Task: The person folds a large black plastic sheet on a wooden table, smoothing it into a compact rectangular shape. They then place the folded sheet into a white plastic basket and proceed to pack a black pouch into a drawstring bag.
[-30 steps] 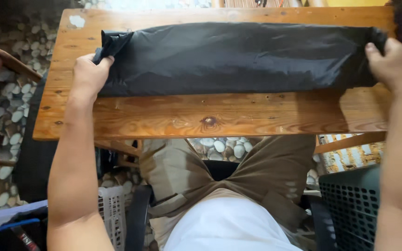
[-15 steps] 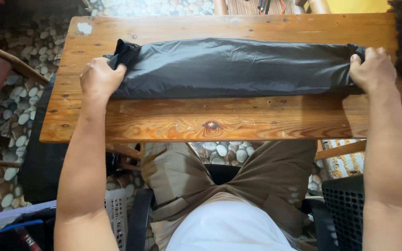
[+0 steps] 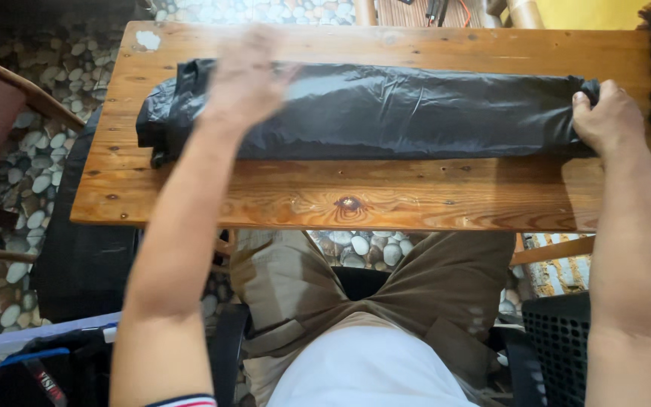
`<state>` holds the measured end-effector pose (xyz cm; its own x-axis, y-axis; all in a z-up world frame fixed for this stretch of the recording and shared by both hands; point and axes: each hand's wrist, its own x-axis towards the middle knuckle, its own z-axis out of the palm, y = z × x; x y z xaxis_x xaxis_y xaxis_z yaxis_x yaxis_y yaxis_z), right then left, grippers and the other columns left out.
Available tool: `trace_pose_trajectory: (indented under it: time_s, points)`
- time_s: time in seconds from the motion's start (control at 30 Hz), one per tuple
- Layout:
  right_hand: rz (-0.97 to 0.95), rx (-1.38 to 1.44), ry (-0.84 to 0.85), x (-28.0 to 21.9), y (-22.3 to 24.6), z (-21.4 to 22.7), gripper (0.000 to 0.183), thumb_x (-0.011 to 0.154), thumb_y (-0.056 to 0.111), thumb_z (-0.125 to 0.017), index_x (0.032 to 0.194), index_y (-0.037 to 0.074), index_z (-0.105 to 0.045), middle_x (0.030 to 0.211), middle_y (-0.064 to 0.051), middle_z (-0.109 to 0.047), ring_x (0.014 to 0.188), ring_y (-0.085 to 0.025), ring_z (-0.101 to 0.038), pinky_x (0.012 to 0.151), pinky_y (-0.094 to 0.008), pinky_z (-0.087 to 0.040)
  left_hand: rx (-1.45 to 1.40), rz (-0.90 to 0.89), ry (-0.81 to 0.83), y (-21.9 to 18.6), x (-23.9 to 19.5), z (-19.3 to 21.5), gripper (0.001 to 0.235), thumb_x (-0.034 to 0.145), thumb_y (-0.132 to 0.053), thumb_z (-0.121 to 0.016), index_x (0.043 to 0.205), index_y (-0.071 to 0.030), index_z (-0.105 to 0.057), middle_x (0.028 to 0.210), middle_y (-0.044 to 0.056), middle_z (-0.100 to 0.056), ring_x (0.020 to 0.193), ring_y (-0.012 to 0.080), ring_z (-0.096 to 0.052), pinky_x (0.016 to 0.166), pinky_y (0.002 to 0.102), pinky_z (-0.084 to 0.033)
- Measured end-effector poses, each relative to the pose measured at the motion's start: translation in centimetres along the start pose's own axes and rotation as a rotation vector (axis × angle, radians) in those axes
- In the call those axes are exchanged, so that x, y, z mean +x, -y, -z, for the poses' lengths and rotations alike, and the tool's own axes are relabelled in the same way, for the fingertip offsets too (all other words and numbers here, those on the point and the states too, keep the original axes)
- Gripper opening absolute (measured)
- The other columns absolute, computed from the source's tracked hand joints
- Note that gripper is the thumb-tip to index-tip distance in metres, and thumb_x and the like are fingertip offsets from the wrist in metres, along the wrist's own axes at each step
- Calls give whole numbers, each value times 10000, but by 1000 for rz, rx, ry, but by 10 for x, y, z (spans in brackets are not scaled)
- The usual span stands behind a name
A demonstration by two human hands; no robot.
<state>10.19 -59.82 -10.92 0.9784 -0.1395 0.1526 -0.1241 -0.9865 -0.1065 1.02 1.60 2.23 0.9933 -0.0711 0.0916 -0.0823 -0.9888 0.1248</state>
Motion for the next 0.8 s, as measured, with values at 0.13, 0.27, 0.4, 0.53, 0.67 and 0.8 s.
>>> trace_pose_trajectory:
  time_s: [0.13,0.27,0.4,0.53,0.67,0.8]
  points:
    - [-23,-2,-4,4,-3,-4,522,1182,425,-534,1221,-88,-622,1133,-430,-686,1020,-620,-635,831,-629,-485,-172,-165,144,-23,22,-44,734,1051,-599,-229,1599,-113,-260,1660,143,-260,1530,311,-200,1256,523,-66]
    - [-40,40,12,2,0,-2,555,1199,457,-516,1233,-87,-617,1110,-426,-690,1004,-624,-635,807,-635,-484,-204,-247,-102,0,44,-104,603,1054,-592,-406,1394,-130,-590,1249,138,-598,1154,364,-561,1086,484,-332]
    - [-58,63,31,5,1,-5,553,1193,462,-522,1262,-84,-584,1155,-407,-682,1014,-628,-631,808,-649,-479,-187,-182,-52,-3,42,-110,653,1040,-598,-322,1489,-173,-534,1426,182,-495,1336,374,-411,1151,528,-153]
    - [-124,88,-1,8,3,-9,496,1174,469,-547,1252,-22,-549,1151,-340,-692,1001,-585,-650,794,-642,-486,-210,-100,119,-7,37,-106,726,1027,-591,-180,1618,-192,-316,1661,131,-296,1567,285,-151,1225,597,63]
    - [-159,62,-66,15,-5,-18,450,1170,502,-563,1184,53,-596,1104,-297,-731,987,-548,-677,780,-627,-499,-218,-69,123,-9,35,-104,719,1024,-584,-198,1615,-195,-326,1668,125,-283,1567,260,-140,1239,574,22]
    - [-196,-106,-76,21,5,-16,512,1150,562,-481,1208,99,-692,1090,-310,-765,1002,-534,-708,793,-597,-512,-222,-66,138,-11,32,-99,710,1030,-570,-184,1617,-195,-317,1675,121,-263,1571,273,-132,1241,580,15]
